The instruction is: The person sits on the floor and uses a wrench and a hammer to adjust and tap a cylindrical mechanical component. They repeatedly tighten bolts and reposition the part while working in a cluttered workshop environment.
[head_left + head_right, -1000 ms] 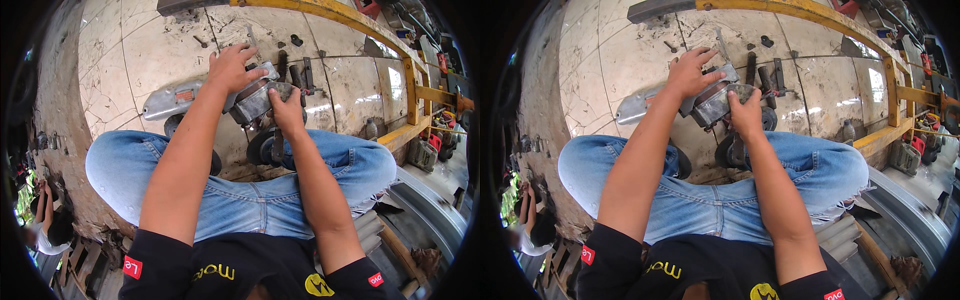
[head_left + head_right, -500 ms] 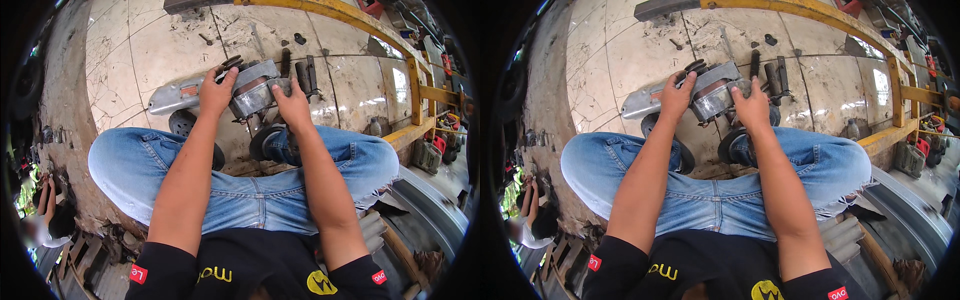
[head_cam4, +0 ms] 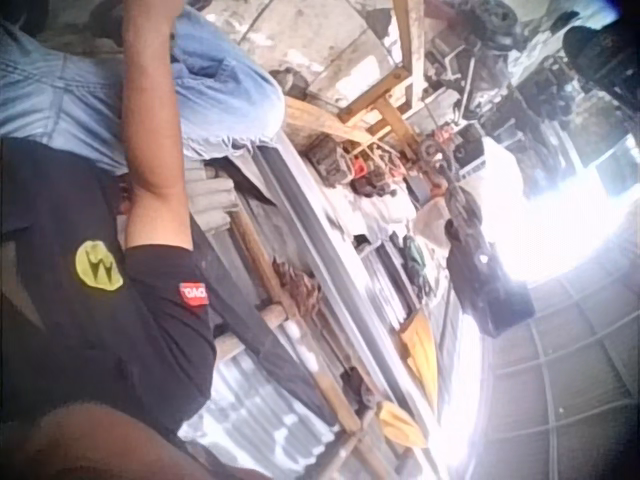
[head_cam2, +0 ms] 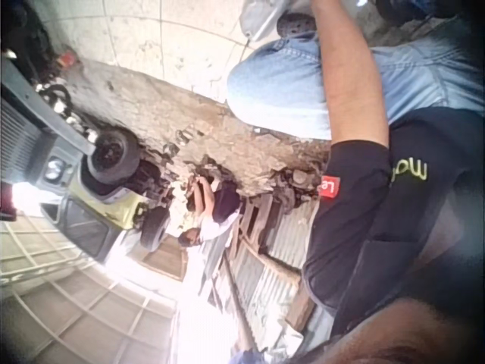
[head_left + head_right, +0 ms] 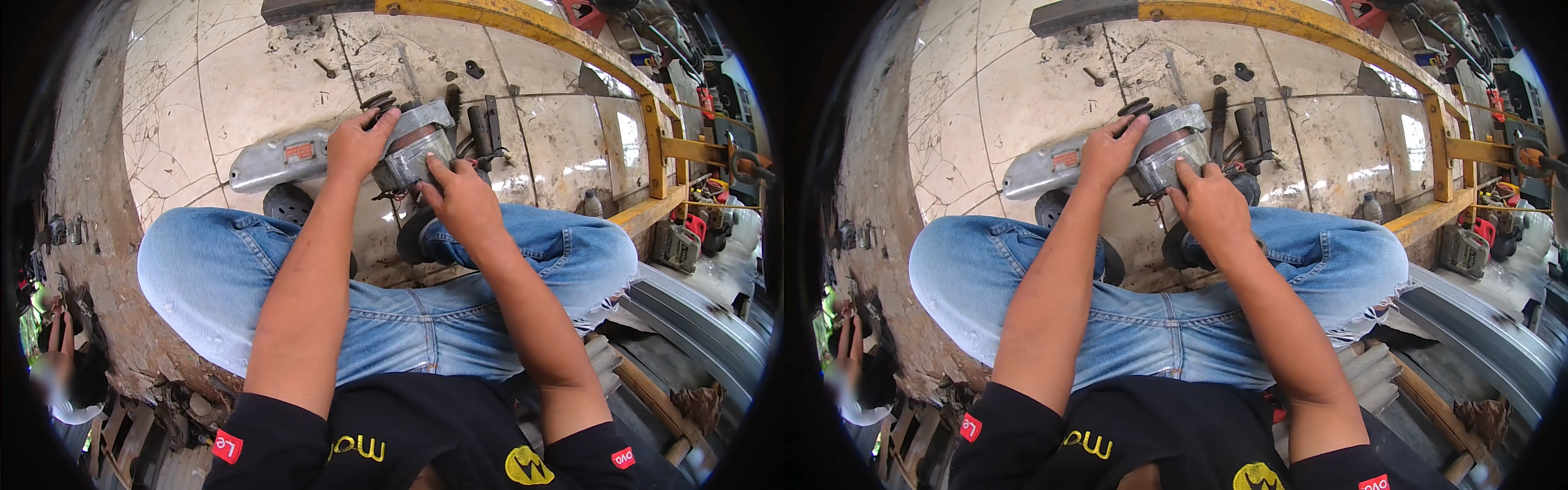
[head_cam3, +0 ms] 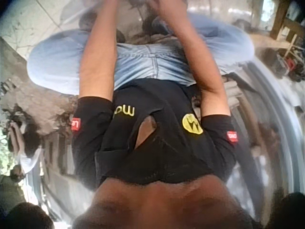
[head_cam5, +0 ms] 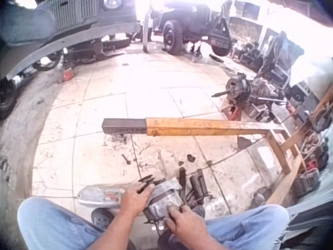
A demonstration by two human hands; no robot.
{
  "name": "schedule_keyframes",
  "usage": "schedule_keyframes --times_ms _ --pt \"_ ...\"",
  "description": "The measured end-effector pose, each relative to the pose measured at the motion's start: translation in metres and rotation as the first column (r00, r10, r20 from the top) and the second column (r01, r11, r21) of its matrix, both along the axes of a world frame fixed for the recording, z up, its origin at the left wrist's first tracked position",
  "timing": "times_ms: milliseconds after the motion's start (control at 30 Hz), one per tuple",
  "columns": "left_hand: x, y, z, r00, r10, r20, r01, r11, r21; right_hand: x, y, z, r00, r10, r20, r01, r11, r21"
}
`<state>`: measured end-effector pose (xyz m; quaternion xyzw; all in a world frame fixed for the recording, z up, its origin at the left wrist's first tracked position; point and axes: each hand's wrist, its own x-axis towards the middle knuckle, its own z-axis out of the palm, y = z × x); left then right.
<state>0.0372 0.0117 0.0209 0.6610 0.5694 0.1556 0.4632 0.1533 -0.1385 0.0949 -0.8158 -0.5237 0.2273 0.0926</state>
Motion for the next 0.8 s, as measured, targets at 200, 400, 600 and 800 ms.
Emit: schedule_keyframes --times_ms 200,400,600,800 --pt "-0.001 0.002 0.0 0.997 -0.029 0.07 0.029 1.0 -0.011 -0.006 0.003 0.002 0.997 0.032 0.065 -0.031 0.999 -0.018" --pt "-0.002 0.0 0.003 0.997 -0.043 0.06 0.044 0.999 -0.024 -0.012 0.009 0.002 1.0 -0.005 0.024 0.006 0.997 -0.072" --pt "-0.001 0.003 0.006 0.998 -0.039 0.054 0.041 0.998 -0.049 -0.014 0.012 0.0 1.0 -0.021 0.016 0.021 0.999 -0.049" --pt "0.003 0.002 0.002 0.996 -0.004 0.086 0.011 0.997 -0.077 -0.013 0.004 -0.001 1.0 0.002 0.003 -0.002 0.999 -0.047"
